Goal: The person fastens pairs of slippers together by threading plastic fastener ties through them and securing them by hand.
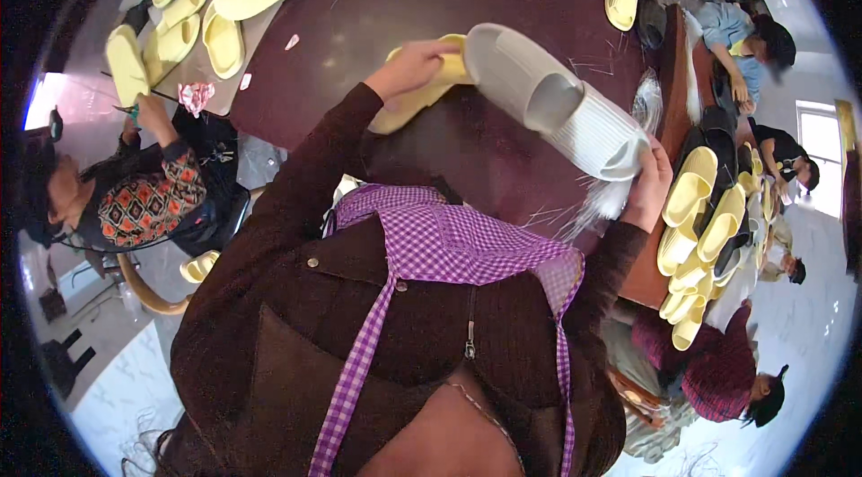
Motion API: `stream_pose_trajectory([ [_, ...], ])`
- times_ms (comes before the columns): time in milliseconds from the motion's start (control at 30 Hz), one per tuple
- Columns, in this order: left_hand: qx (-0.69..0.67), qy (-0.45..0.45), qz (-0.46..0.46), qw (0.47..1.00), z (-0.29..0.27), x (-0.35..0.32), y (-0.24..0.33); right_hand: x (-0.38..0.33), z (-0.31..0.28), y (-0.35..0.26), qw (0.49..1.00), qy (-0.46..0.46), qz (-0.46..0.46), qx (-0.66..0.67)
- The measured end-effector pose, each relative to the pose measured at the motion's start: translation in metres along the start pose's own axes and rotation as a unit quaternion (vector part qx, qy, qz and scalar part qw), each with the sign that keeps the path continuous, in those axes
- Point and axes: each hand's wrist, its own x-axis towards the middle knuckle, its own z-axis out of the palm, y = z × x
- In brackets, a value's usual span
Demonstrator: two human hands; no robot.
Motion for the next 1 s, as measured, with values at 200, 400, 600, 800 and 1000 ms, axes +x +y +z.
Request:
stream_pose_trajectory([
  [200, 0.103, 0.194, 0.095, 0.971, -0.016, -0.023, 0.003, -0.003, 0.052, -0.019, 0.998, -0.064, 0.021, -0.013],
  [400, -0.029, -0.005, -0.056, 0.998, -0.017, -0.055, 0.031, 0.023, 0.102, 0.004, 0.988, -0.144, 0.006, -0.058],
  [600, -0.112, -0.065, -0.085, 0.988, -0.01, -0.098, 0.018, 0.048, 0.139, 0.007, 0.987, -0.152, 0.053, -0.016],
  [800, -0.225, -0.023, -0.124, 0.966, -0.022, -0.119, 0.018, 0.079, 0.176, -0.007, 0.988, -0.134, -0.014, -0.073],
  [1000, -0.451, 0.108, -0.131, 0.876, -0.032, -0.133, 0.033, 0.096, 0.175, -0.001, 0.98, -0.112, -0.047, -0.158],
])
